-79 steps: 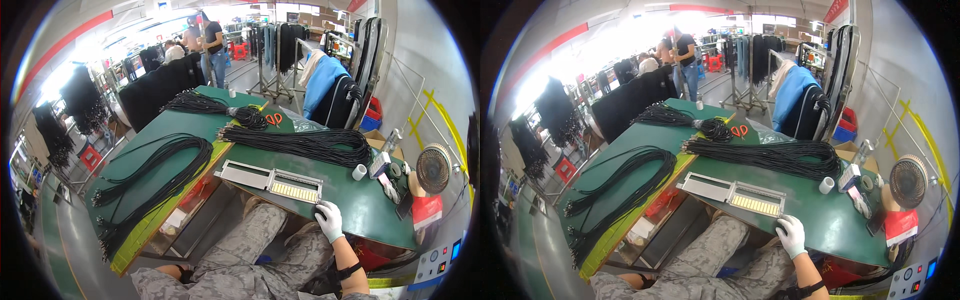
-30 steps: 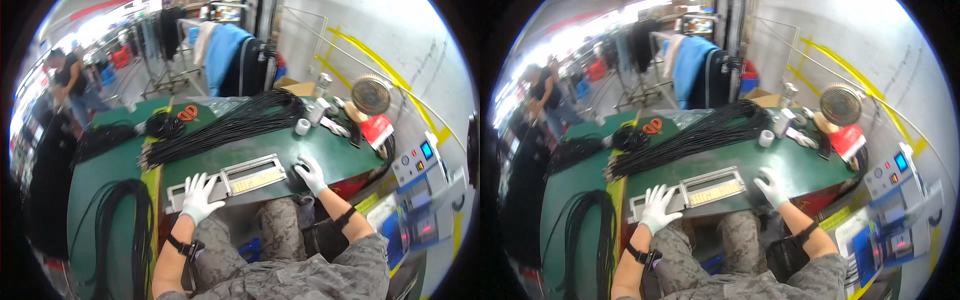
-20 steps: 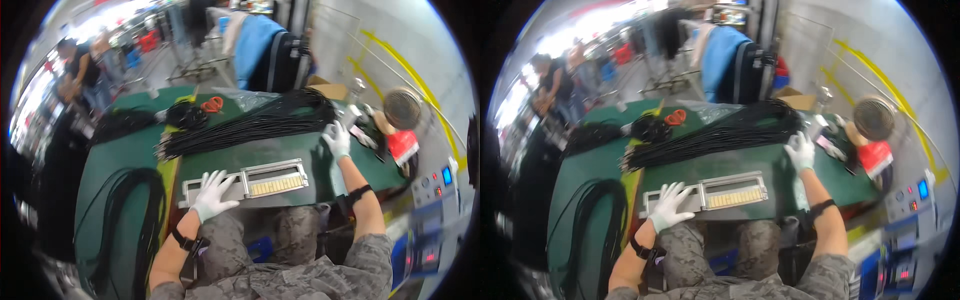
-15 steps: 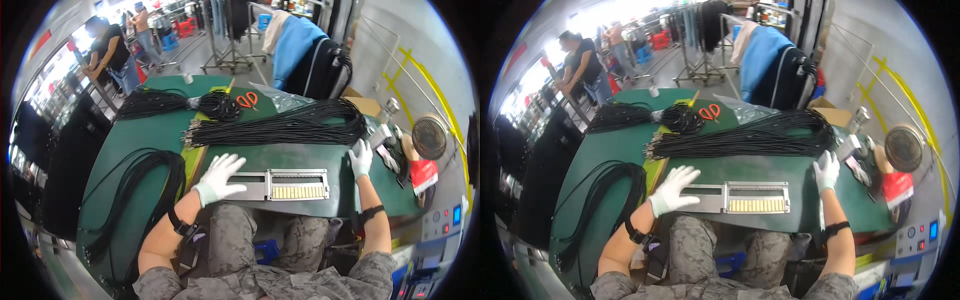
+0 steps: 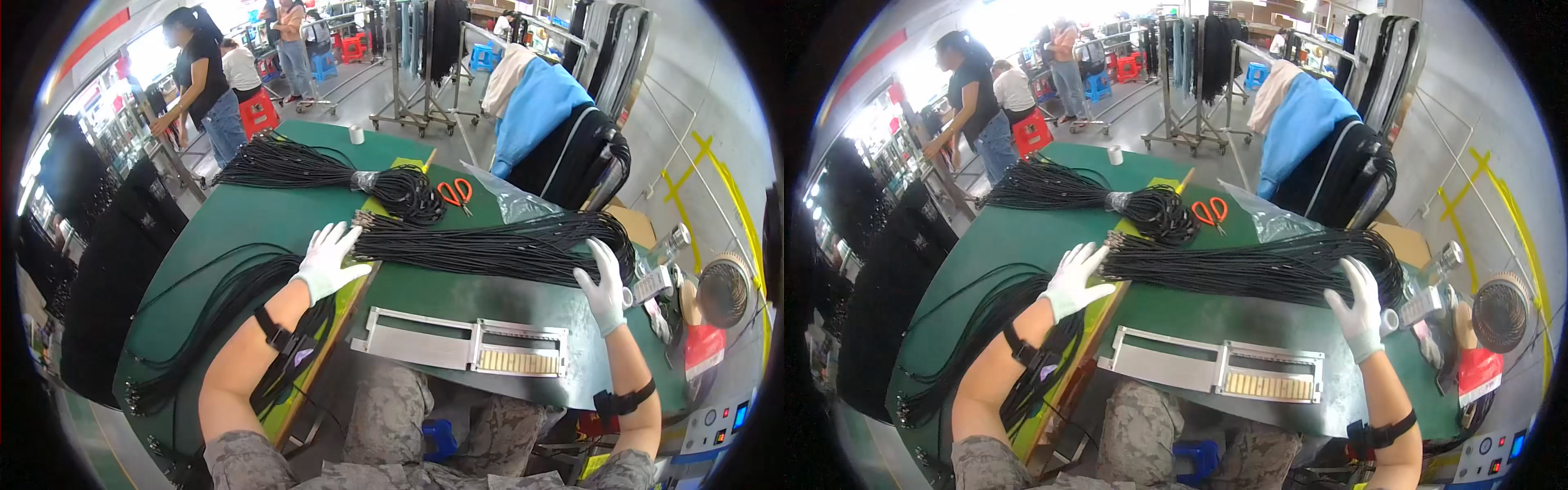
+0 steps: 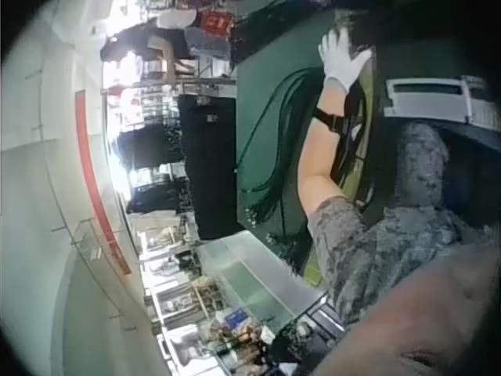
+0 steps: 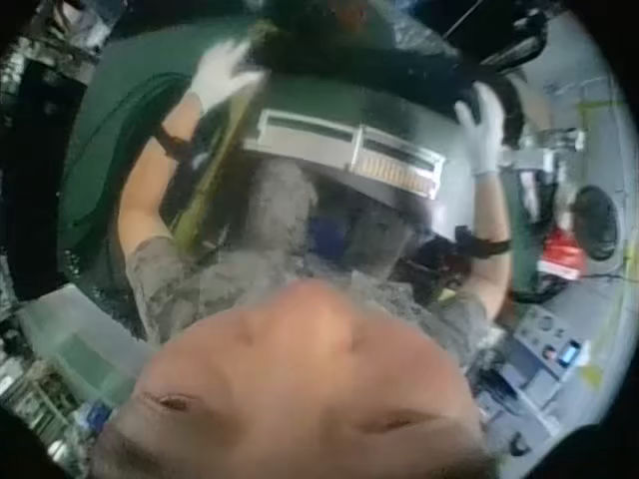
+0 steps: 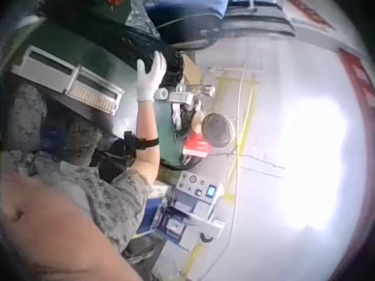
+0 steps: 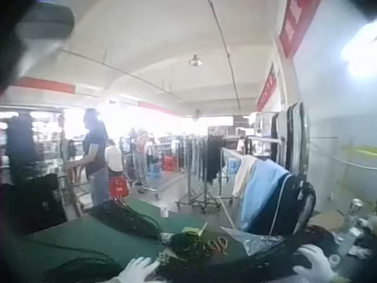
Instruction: Organizing and processing bundles of electrical cables using a manual alignment jig and a machine on a production line.
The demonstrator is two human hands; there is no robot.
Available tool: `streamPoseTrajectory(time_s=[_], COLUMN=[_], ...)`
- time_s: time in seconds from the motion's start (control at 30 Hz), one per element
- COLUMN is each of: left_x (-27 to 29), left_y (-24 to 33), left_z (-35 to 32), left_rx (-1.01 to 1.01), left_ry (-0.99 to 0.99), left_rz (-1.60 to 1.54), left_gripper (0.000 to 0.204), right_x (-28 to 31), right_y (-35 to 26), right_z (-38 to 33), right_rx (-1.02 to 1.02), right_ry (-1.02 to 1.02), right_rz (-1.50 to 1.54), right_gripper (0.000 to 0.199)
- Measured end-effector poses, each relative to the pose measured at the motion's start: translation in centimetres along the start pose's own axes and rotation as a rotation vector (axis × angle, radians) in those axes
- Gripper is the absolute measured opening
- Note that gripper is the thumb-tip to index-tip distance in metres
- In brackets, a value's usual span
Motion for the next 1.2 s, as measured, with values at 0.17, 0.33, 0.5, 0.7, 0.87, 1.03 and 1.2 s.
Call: streamPoseTrajectory(time_s=[0.17,0.33,0.5,0.7,0.87,1.03,1.2], left_x=[0.5,-2.4,-2.6,-2.2,-1.8,-1.7,-1.8], left_y=[-4.0,-6.8,-5.9,-6.4,-5.8,-5.7,-5.8], left_z=[-4.0,-7.5,-7.3,-8.4,-8.1,-8.1,-8.3], left_rx=[0.068,0.028,-0.009,0.018,0.037,0.015,0.018], left_ry=[0.032,0.123,0.17,0.149,0.123,0.118,0.109], left_rz=[-0.029,-0.001,-0.087,-0.126,-0.158,-0.217,-0.238], left_gripper=[0.076,0.07,0.068,0.068,0.069,0.072,0.072], right_x=[-5.2,-16.0,-25.1,-36.4,-42.9,-49.0,-48.2], right_y=[-7.5,-11.5,-14.7,-18.6,-19.1,-15.8,-19.1], right_z=[9.5,19.3,25.4,31.5,35.0,37.8,37.9], right_rx=[0.093,0.113,0.248,0.305,0.175,0.101,0.178], right_ry=[-0.168,-0.357,-0.442,-0.447,-0.363,-0.402,-0.469], right_rz=[0.062,0.201,0.131,0.13,-0.032,0.02,-0.061], right_gripper=[0.056,0.058,0.067,0.077,0.083,0.067,0.042])
Point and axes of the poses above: each hand's wrist, its own z-axis towards the middle knuckle, its own x-axis out of the back of the hand, y = z × x, the point moved 3 cm from there along z, towards the middle knuckle, and after that the axes turned 8 degrees about z, right-handed, at the moved point
